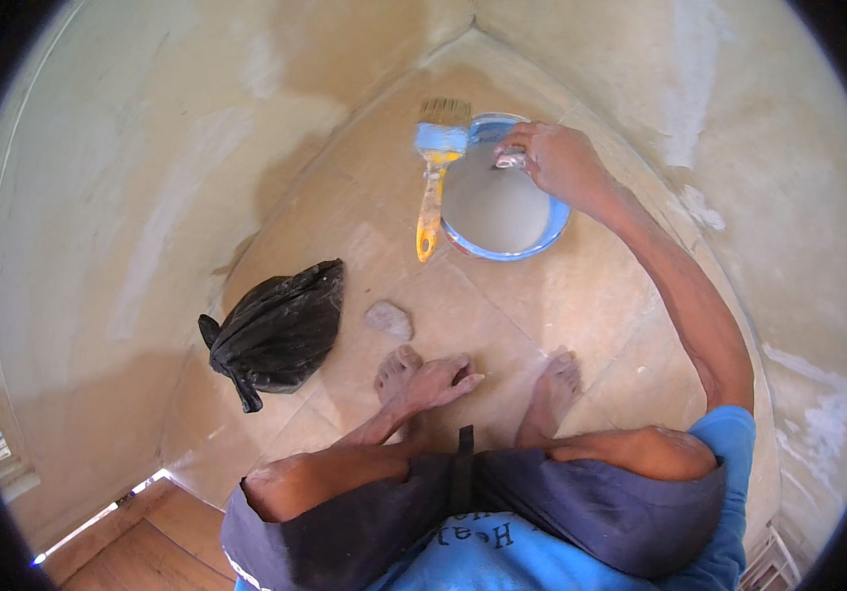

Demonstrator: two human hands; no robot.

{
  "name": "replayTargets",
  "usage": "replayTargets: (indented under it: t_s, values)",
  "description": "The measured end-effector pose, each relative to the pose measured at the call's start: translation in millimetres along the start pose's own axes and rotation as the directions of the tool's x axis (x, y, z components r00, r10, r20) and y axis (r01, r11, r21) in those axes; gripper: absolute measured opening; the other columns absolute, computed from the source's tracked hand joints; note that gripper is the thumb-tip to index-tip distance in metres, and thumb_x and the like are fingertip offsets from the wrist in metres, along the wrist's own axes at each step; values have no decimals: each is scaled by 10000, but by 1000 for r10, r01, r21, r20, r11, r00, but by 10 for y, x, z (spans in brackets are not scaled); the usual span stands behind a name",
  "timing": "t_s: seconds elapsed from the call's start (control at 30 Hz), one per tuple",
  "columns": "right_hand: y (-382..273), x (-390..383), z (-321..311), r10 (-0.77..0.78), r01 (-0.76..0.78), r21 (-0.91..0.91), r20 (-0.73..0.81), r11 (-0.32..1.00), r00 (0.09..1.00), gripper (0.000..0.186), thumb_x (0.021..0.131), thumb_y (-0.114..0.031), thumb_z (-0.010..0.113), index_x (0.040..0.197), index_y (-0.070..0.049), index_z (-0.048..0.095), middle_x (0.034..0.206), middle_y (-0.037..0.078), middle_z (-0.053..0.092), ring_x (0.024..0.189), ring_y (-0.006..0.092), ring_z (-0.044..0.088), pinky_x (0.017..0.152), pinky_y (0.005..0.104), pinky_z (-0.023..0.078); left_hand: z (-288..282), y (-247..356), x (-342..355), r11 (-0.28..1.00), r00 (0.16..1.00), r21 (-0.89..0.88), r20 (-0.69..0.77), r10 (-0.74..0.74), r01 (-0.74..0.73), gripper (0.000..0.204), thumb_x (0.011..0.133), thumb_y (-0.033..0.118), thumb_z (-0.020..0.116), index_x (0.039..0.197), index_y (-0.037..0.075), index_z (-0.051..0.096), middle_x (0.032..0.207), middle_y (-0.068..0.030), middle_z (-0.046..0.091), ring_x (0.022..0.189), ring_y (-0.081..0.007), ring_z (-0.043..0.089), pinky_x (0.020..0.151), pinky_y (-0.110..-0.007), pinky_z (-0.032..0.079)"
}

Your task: The person patches a wall by hand, applying a white substance from a bucket to the surface and smoothing it with their fingers.

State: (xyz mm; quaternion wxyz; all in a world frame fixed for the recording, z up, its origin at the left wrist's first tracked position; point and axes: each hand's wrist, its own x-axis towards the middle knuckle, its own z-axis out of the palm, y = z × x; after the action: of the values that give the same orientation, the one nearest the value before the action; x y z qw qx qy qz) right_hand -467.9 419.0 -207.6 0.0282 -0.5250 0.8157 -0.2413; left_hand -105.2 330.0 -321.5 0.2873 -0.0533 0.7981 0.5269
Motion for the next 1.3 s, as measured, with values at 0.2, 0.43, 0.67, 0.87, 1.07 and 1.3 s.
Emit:
replayTargets:
  t_s: [0.2,0.43,0.67,0.87,1.07,1.3]
  values:
    - [-86,-6,-199,262,-271,-29,371,962,891,241,783,-101,637,998,-29,719,779,245,655,720,394,649,672,482,495,-19,22,0,1000,1000,-22,-6,-5,5,433,966,463,536,944,32,565,802,-166,631,768,-327,633,719,-427,483]
    - [-62,16,79,213,-257,212,209,943,954,165,842,-160,671,942,-37,714,893,165,695,844,332,665,741,402,505,20,-50,9,1000,1000,-11,7,1,-1,430,967,465,537,945,36,560,800,-157,636,756,-324,629,720,-426,484]
    - [5,39,30,106,-104,-56,30,993,994,163,814,-86,644,940,-121,741,1012,82,706,928,301,651,796,434,523,5,-33,1,1000,1000,-4,15,-10,11,426,966,462,537,953,37,562,807,-157,640,768,-329,634,737,-430,485]
    - [-91,-101,-122,277,-327,104,335,939,901,160,811,-110,672,956,-70,727,837,158,687,746,338,652,672,425,493,-6,-25,-4,1000,1000,-10,15,-7,7,426,963,462,539,954,37,563,829,-160,641,789,-328,635,753,-433,484]
    - [-99,-22,-48,232,-273,91,314,958,921,176,824,-86,648,981,-84,729,857,172,686,763,346,659,688,418,500,-10,-4,-1,999,999,-17,33,-26,26,435,963,467,536,952,32,561,833,-163,637,800,-324,633,751,-427,481]
    - [-67,115,69,146,-145,65,-10,987,989,261,790,-15,601,985,-123,737,1006,127,703,939,320,654,811,421,527,-26,24,3,1000,1000,-9,22,-15,15,449,962,479,533,951,30,562,822,-165,633,792,-327,632,739,-431,480]
